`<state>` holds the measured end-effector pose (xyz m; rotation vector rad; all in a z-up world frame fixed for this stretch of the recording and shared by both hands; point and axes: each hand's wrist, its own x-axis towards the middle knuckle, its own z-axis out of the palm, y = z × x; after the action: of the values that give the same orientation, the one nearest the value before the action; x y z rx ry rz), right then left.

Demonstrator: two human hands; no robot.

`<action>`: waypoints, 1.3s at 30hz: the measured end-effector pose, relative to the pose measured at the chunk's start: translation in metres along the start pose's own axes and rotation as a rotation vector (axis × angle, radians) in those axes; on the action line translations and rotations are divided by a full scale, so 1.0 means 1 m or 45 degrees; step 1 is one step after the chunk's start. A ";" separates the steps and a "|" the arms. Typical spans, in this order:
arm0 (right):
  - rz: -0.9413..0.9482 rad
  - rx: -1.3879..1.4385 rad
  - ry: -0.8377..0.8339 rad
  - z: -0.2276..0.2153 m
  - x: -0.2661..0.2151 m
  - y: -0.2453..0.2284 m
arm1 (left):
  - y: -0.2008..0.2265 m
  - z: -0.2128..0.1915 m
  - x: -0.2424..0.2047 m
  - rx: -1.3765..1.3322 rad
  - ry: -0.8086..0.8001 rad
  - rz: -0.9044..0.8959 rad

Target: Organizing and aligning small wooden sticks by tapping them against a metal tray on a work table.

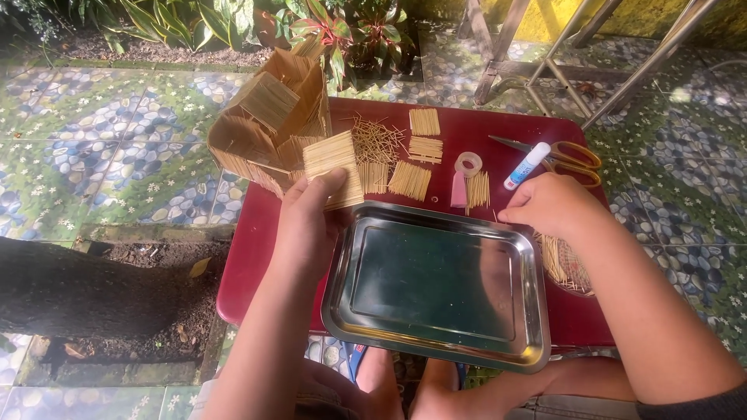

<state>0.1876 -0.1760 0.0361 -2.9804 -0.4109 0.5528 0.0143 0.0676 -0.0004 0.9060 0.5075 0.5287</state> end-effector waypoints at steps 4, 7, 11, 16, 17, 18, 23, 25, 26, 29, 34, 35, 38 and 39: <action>0.025 -0.066 -0.019 0.024 0.029 0.009 | 0.008 0.013 -0.009 -0.016 -0.005 0.009; 0.062 -0.163 -0.034 0.037 0.047 0.015 | 0.012 0.019 -0.012 -0.011 -0.034 0.026; 0.117 -0.127 -0.046 0.033 0.041 -0.003 | 0.006 0.015 -0.007 -0.003 -0.029 0.027; 0.135 -0.052 -0.067 0.020 0.015 -0.020 | 0.019 0.023 -0.018 0.001 -0.013 0.009; 0.147 -0.005 -0.032 0.018 0.011 -0.020 | 0.018 0.022 -0.016 -0.018 -0.012 0.004; 0.156 0.040 0.000 0.017 0.007 -0.020 | 0.017 0.019 -0.016 -0.037 -0.005 -0.001; 0.136 0.333 0.134 0.032 0.032 0.003 | 0.013 0.011 -0.011 -0.016 -0.010 -0.003; 0.135 0.411 0.178 0.032 0.039 0.005 | 0.014 0.015 -0.013 -0.014 -0.015 0.000; 0.133 0.439 0.187 0.031 0.042 0.004 | 0.017 0.017 -0.015 -0.016 -0.013 -0.004; 0.130 0.492 0.206 0.031 0.043 -0.005 | 0.017 0.018 -0.016 -0.011 0.001 -0.003; 0.160 0.537 0.257 0.034 0.049 -0.018 | 0.027 0.029 -0.026 -0.012 0.001 -0.028; 0.132 0.475 0.292 0.040 0.059 -0.009 | 0.025 0.027 -0.024 -0.015 0.000 -0.028; 0.015 0.364 0.327 0.040 0.042 -0.005 | 0.022 0.020 -0.020 -0.030 0.007 -0.019; -0.066 0.316 0.331 0.037 0.029 -0.006 | 0.021 0.019 -0.018 -0.044 0.007 -0.014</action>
<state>0.1990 -0.1610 -0.0072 -2.7430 -0.3650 0.1898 0.0075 0.0559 0.0305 0.8688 0.5065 0.5285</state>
